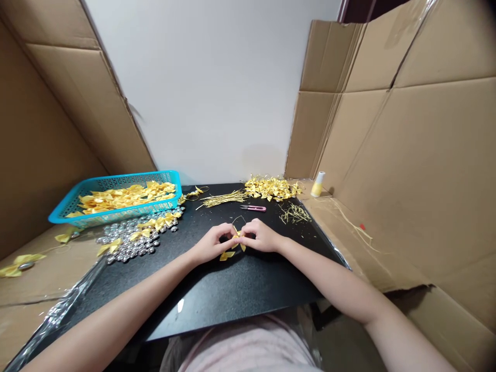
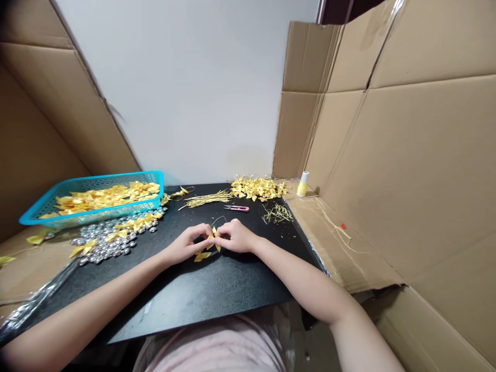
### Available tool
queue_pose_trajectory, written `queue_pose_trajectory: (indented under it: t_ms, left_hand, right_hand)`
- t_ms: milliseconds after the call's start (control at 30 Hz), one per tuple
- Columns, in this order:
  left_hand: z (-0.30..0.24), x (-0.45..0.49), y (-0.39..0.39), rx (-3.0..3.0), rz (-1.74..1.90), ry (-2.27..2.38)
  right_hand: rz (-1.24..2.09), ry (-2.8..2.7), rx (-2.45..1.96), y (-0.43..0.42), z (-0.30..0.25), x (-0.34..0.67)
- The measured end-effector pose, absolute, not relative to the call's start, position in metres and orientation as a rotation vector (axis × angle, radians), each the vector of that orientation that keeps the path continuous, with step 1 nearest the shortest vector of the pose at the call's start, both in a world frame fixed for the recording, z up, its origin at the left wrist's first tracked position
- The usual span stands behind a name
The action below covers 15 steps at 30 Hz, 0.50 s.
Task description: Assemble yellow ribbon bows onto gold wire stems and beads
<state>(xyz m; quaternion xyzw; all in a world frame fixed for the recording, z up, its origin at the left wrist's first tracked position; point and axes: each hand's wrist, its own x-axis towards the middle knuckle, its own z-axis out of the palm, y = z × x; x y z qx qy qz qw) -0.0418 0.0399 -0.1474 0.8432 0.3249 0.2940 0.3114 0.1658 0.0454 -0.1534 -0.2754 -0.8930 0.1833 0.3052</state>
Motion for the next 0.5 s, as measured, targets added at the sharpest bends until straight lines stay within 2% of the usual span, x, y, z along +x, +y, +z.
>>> queue_pose_trajectory:
  t_ms: [267,500]
  left_hand:
    - [-0.1417,-0.0439,0.0401,2.031,0.846,0.884]
    - [-0.1485,-0.0435,0.0422,2.095,0.922,0.989]
  right_hand:
    - [0.564,-2.329,-0.73,0.0457,-0.1451,0.1687]
    - [0.609,-2.278,-0.781,0.048,-0.1515,0.1676]
